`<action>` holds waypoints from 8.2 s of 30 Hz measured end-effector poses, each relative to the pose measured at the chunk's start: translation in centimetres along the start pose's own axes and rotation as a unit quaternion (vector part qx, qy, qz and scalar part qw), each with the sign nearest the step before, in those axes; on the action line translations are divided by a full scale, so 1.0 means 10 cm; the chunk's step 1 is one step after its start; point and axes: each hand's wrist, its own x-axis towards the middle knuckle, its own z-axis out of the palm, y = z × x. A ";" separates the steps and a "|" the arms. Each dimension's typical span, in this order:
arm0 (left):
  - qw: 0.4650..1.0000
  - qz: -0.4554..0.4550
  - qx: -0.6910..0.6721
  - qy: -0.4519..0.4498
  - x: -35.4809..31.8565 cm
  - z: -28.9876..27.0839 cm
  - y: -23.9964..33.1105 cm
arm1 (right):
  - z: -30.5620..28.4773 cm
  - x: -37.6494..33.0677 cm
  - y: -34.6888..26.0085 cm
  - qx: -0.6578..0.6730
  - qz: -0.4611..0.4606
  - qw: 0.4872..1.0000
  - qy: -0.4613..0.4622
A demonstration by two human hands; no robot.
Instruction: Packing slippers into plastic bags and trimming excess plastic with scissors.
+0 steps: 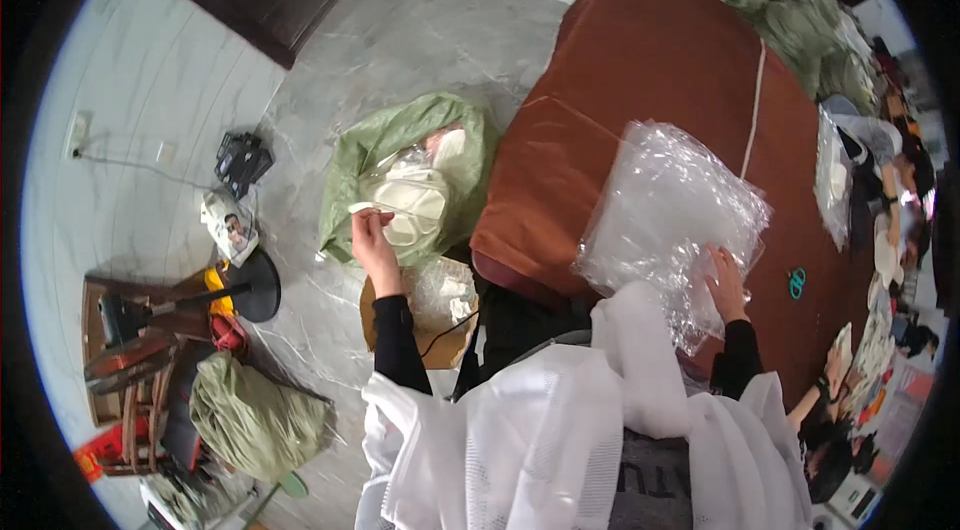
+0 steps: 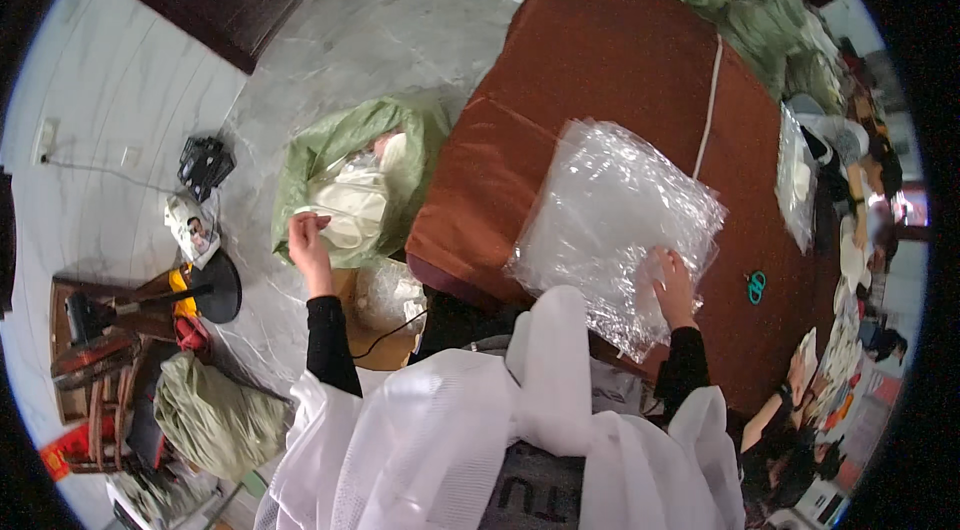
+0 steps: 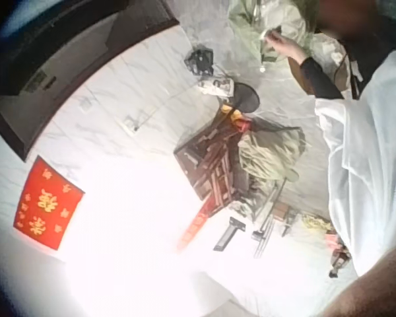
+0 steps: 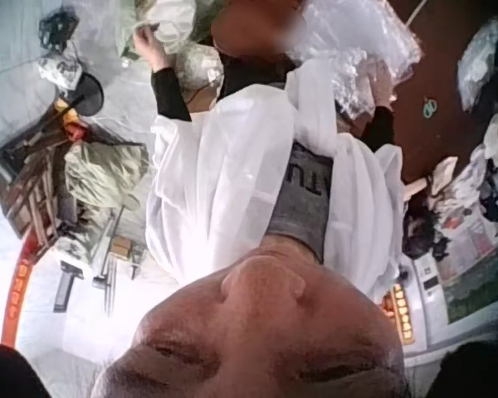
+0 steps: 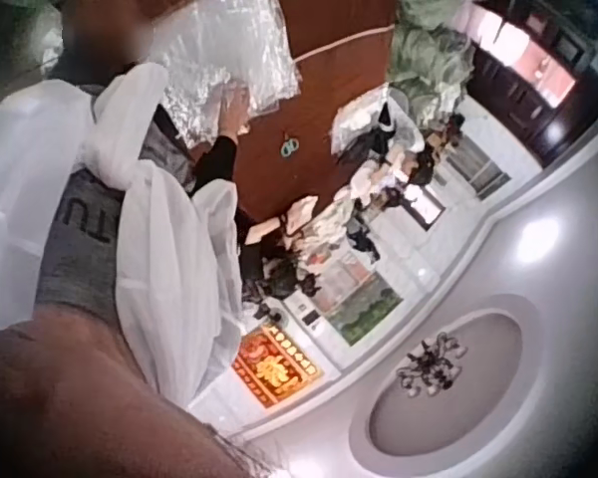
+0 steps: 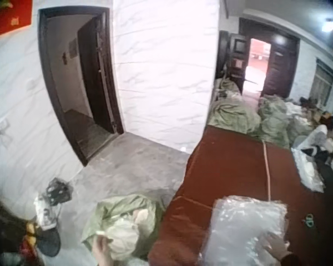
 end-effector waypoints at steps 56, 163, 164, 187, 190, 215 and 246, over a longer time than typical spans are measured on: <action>0.888 0.149 0.151 -0.409 -1.89 2.17 0.80 | -0.26 -0.41 0.64 0.150 0.092 0.980 0.093; 0.785 0.379 0.388 -0.300 -1.92 2.39 0.77 | 0.20 -0.49 0.23 0.522 0.220 0.824 0.024; 0.786 0.377 0.385 -0.302 -1.94 2.40 0.78 | 0.17 -0.57 0.42 0.544 0.243 0.803 0.028; 0.780 0.384 0.391 -0.301 -1.96 2.41 0.79 | -1.57 -1.72 0.88 0.617 0.219 0.603 0.455; 0.781 0.385 0.393 -0.297 -1.96 2.44 0.78 | -1.72 -1.30 0.30 0.636 0.241 0.607 0.411; 0.797 0.356 0.378 -0.310 -1.89 2.38 0.78 | -0.04 0.19 -1.00 0.792 0.188 0.581 -0.017; 0.947 -0.302 0.105 0.040 0.16 1.41 -2.92 | -0.12 0.34 -0.94 0.603 0.399 0.691 0.010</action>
